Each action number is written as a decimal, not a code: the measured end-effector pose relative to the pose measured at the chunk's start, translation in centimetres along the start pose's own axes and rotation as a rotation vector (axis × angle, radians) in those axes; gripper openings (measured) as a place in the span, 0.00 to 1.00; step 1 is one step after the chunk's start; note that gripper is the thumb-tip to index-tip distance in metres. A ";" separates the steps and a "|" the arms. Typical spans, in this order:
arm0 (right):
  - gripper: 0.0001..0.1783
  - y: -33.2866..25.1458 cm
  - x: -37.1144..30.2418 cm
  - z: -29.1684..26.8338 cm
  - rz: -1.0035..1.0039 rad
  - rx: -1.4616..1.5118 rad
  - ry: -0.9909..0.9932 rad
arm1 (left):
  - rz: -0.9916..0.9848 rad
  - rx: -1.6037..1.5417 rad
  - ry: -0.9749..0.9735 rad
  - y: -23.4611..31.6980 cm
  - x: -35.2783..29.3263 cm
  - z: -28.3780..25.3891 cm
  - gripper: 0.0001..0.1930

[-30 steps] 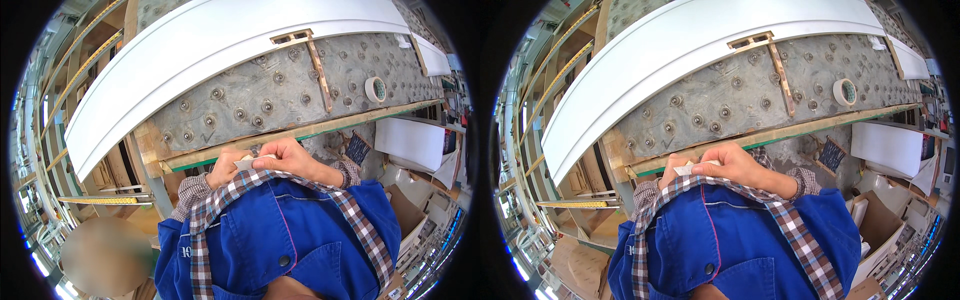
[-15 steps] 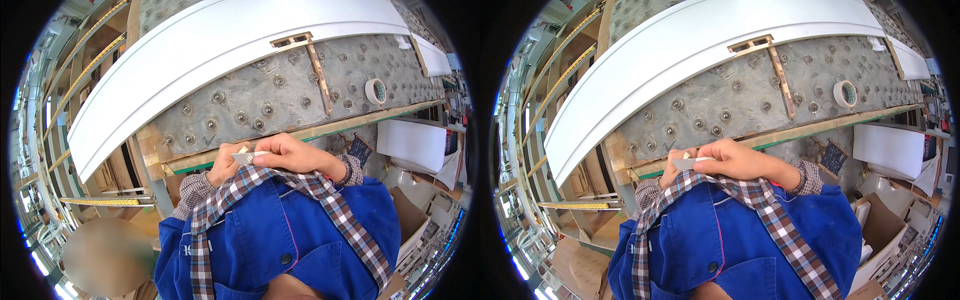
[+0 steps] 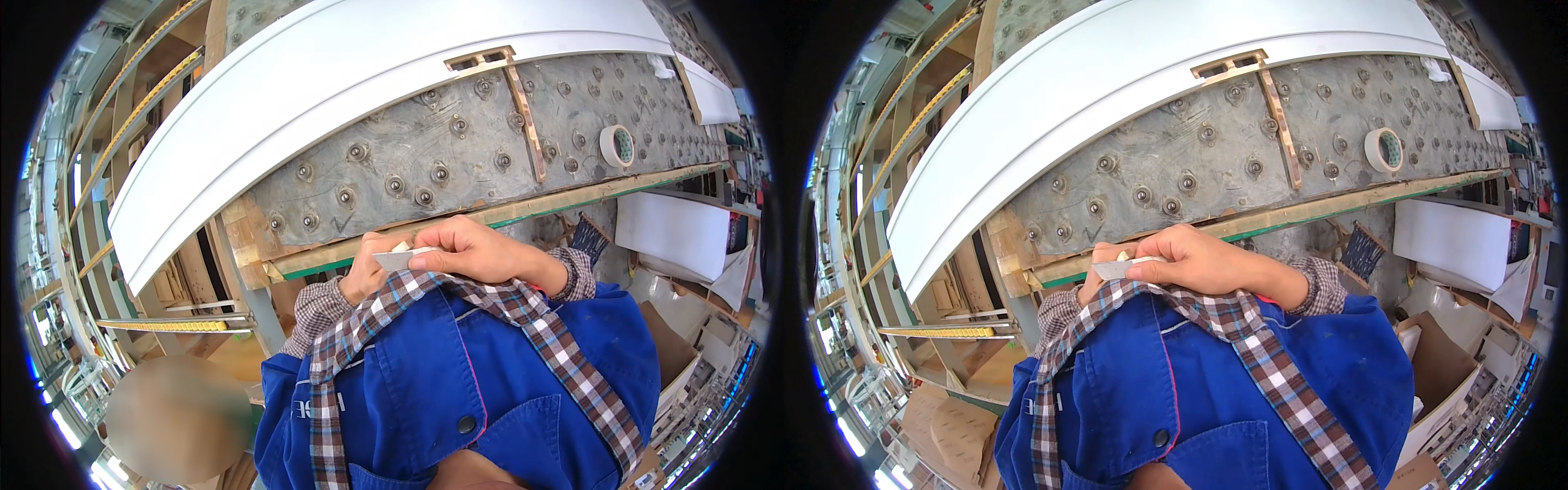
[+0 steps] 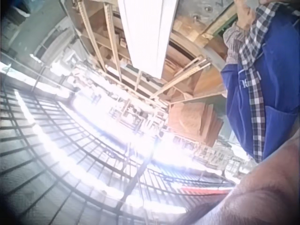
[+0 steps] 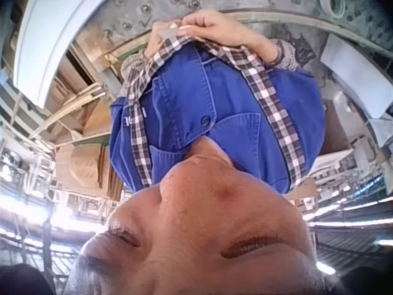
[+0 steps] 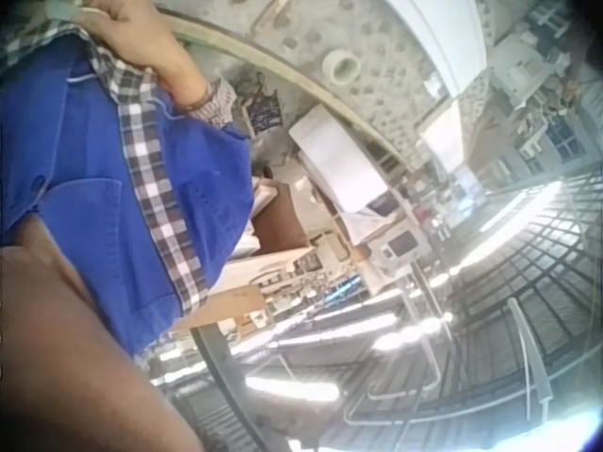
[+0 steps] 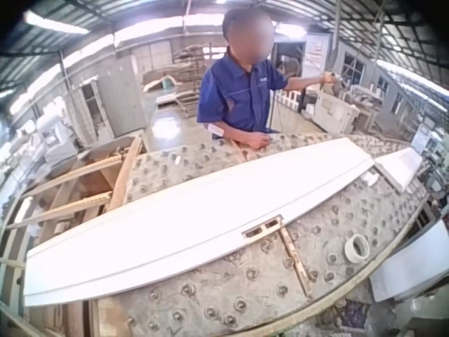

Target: The person aligns a wooden jig on a white curved panel, then uses a sanding block to smooth the panel's edge. They later reposition the jig and continue sanding along the edge.

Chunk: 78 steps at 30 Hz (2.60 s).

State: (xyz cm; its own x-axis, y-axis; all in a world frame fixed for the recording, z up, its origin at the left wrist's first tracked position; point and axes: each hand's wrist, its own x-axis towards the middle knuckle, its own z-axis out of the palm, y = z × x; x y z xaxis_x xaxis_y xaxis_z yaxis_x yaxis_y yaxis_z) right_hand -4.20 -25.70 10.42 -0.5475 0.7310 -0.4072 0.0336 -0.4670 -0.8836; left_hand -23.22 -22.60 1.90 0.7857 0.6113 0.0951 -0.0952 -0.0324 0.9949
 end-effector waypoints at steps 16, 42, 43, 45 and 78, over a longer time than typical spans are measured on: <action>0.13 0.3 -0.3 0.4 0.003 0.112 0.014 | -0.021 0.150 -0.015 0.4 -0.1 -0.4 0.16; 0.09 2.0 -1.3 -0.8 -0.076 0.342 0.341 | -0.159 -0.076 0.025 1.8 1.2 -0.4 0.08; 0.09 2.6 -0.9 -0.6 -0.112 0.264 0.357 | -0.197 -0.128 0.030 1.8 1.1 -0.6 0.07; 0.08 2.3 -1.0 -0.7 -0.060 0.246 0.360 | -0.328 -0.265 0.033 1.7 0.9 -0.7 0.08; 0.07 11.9 -2.4 -9.7 -0.252 -1.023 0.356 | -0.595 -0.486 0.716 -9.0 1.9 14.7 0.15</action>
State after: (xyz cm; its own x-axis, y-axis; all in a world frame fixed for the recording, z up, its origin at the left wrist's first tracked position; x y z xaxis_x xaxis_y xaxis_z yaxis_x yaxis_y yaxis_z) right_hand 5.64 -28.16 -1.33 -0.3703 0.9248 -0.0876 0.7190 0.2256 -0.6574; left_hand -11.84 -32.79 -6.42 0.2565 0.7545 -0.6042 -0.1725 0.6508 0.7394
